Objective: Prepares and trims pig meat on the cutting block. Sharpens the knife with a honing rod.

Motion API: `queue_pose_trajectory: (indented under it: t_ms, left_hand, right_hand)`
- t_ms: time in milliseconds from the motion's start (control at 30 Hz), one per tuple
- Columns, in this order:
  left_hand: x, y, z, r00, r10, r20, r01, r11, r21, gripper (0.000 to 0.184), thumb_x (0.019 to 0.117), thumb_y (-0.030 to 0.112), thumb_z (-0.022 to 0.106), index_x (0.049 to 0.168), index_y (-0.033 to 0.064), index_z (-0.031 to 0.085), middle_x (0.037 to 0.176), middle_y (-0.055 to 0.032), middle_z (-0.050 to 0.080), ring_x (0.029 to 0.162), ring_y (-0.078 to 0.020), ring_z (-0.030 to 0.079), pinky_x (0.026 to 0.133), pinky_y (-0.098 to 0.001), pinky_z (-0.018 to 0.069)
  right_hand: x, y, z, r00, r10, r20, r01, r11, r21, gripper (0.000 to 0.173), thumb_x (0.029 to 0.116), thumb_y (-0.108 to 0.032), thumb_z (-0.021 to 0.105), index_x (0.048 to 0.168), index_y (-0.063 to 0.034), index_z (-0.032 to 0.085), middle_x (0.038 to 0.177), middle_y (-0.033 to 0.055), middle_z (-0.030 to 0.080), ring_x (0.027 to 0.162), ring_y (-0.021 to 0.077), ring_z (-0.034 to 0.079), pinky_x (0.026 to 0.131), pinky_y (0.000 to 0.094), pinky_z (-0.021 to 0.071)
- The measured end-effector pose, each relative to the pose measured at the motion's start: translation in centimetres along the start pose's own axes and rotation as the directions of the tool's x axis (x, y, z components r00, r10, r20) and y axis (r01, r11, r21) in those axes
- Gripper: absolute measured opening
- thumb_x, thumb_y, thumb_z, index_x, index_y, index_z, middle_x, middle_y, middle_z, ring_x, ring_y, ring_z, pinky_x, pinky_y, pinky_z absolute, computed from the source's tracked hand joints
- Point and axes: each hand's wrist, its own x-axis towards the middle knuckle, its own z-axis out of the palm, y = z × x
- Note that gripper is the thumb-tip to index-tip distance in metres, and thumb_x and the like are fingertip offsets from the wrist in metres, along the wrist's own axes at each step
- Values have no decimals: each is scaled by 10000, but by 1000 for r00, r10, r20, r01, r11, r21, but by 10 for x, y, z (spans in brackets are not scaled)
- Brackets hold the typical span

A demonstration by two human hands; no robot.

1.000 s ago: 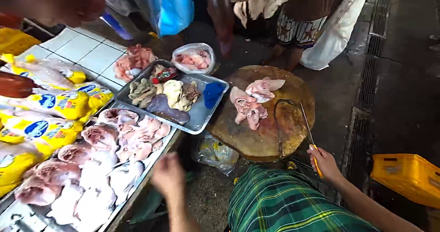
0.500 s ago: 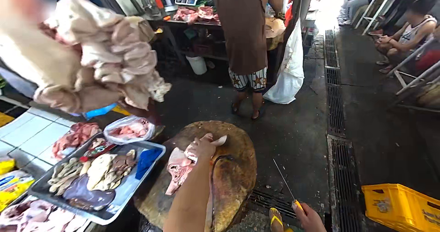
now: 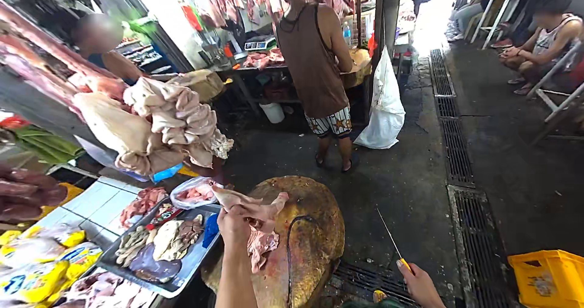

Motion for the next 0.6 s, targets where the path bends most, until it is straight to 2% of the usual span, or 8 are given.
queue_pose_trajectory:
  t_ms: [133,233,300,367,433,500,567,600]
  left_hand:
    - [-23,74,-9,982,-8,191,23,997,-74,220,981,83,434,1152,146,556,897,37,672,789,-86,669,702,-332,587]
    - [-26,109,-11,909,-53,414,87,994,-64,174,985,147,423,1032,200,582,828,65,673,741,-52,657,673,-291,580]
    - [-15,106,-7,812,-132,568,183,982,-34,164,889,187,471,885,234,628,758,63,698,667,-49,664,607,-278,579]
    - [2,75,-5,711,-216,669,286,958,6,191,876,223,487,898,233,676,819,37,736,725,-73,696,649,-307,602]
    - [23,20,-14,734,-333,592,326,937,123,279,984,174,441,1201,158,616,1030,-33,717,914,-143,691,809,-384,591]
    - [34,-35,-36,830,-439,344,281,862,423,401,1027,189,490,1417,101,528,1252,-117,662,1091,-228,644,924,-463,543]
    - [9,-70,-63,918,-395,41,287,731,620,406,1036,257,522,1326,-19,592,1243,-265,634,1113,-389,621,937,-604,500]
    - [-13,-83,-79,928,-365,-74,321,685,653,411,1031,284,514,1296,-12,617,1226,-271,650,1116,-406,637,941,-625,510]
  right_hand:
    - [-6,-14,17,998,-36,45,36,999,-10,628,971,-700,526,1104,-114,708,737,74,644,587,217,611,579,444,546]
    - [-14,-22,26,996,-52,78,54,998,-19,607,984,-673,532,1103,-100,696,736,71,645,573,204,615,571,420,557]
    - [-17,-25,30,995,-56,87,57,998,-10,583,999,-643,536,1102,-92,692,738,69,642,572,196,611,563,406,556]
    - [-18,-22,35,994,-60,94,60,998,1,563,1008,-623,537,1091,-87,686,729,66,630,559,189,596,548,398,544]
    - [-20,-21,36,994,-45,102,46,999,-1,552,1024,-592,531,1104,-67,681,758,73,638,578,194,605,565,409,556]
    - [-23,-22,32,995,-33,98,36,999,-32,553,1038,-575,513,1127,-55,679,784,80,650,598,198,615,581,419,563]
    - [-29,-23,25,995,-37,90,44,996,-74,559,1053,-550,493,1162,-31,669,816,97,657,640,214,621,620,450,562]
    - [-32,-20,21,996,-41,84,49,994,-100,565,1056,-544,484,1182,-26,671,836,107,670,671,228,640,651,473,575]
